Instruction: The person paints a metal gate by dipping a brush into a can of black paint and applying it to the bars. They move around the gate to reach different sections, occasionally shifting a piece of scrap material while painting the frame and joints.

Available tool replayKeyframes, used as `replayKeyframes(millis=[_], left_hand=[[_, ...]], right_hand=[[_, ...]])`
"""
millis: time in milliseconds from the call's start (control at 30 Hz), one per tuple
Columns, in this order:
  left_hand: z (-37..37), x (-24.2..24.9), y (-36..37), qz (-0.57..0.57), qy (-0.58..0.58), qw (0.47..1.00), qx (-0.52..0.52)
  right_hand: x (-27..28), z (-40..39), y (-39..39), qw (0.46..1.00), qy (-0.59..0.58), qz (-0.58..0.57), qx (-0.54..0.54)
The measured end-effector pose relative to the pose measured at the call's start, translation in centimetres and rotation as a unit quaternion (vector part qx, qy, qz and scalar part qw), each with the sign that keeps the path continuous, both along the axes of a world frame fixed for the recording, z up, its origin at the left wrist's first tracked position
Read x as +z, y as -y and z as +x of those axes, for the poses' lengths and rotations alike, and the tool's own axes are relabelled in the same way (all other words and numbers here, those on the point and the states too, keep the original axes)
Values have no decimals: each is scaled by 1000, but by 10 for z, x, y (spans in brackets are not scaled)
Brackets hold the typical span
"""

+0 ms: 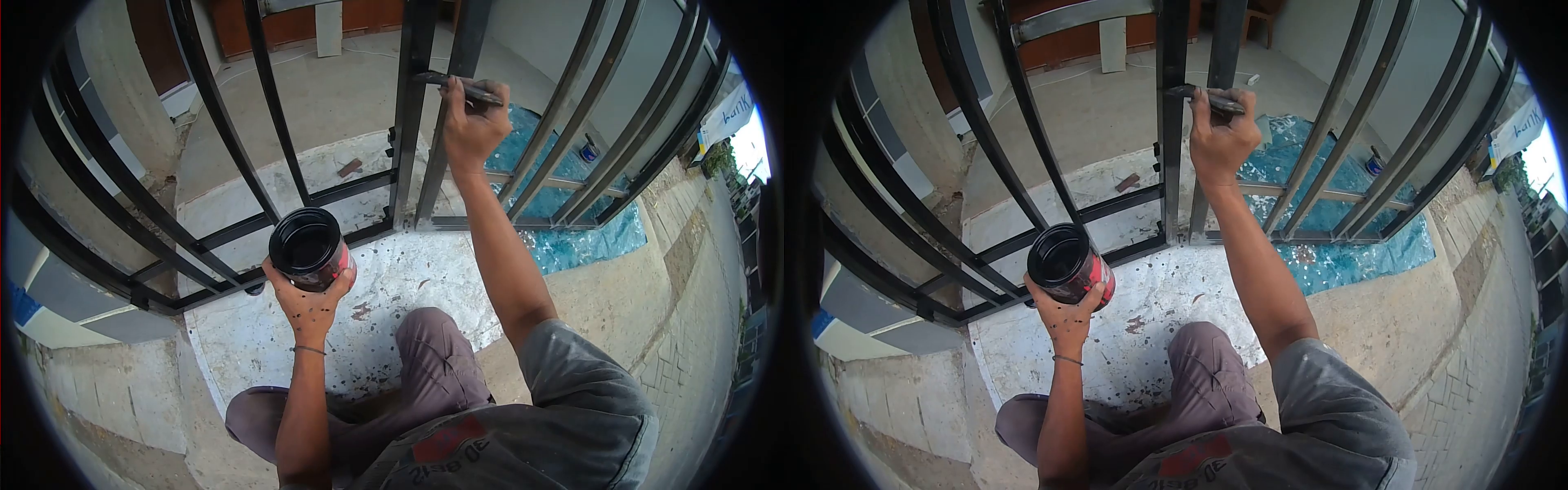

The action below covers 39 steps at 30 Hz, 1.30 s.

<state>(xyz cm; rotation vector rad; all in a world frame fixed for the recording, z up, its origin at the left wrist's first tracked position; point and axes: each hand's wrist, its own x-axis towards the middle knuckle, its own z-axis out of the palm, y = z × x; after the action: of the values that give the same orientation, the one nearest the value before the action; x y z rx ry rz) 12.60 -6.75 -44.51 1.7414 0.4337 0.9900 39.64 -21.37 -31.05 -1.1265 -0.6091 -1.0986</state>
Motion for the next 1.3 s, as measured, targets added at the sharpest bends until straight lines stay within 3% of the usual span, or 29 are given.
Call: replayKeyframes(millis=[133, 267, 333, 400, 467, 533, 767, 867, 967, 1033, 1133, 1300], left_hand=[[3, -2, -2, 6, -7, 1000, 5], [4, -4, -3, 9, 1, 1000, -2], [2, -3, -3, -10, -16, 1000, -9], [2, -1, -2, -8, -18, 1000, -6], [1, -1, -2, -6, -20, 1000, -2], [0, -2, -3, -4, -18, 1000, -3], [2, -3, -4, 16, 3, 1000, -3], [2, -2, -3, -4, 4, 1000, -13], [2, -3, -3, 12, -3, 1000, -9], [2, -2, -2, 9, -4, 1000, -10], [-2, -3, -1, 6, -17, 1000, -12], [-3, -3, 1, -2, -35, 999, -7]], right_hand=[[5, 2, 1, 995, 68, 66, 22], [-85, -6, 3, 994, -1, -61, -87], [-139, -18, 6, 982, -95, -130, -100], [-189, -17, 10, 969, -116, -181, -123], [-199, -25, 12, 965, -148, -189, -110], [-195, -21, 11, 958, -183, -199, -95], [-15, 15, -3, 992, -1, -90, -91], [0, 17, -4, 997, 48, -21, -51], [-49, 6, 0, 999, 40, 12, -35], [-107, -10, -1, 998, -62, 19, 19], [-196, -21, -1, 986, -144, -66, -62], [-294, -36, -13, 956, -267, -103, -64]])
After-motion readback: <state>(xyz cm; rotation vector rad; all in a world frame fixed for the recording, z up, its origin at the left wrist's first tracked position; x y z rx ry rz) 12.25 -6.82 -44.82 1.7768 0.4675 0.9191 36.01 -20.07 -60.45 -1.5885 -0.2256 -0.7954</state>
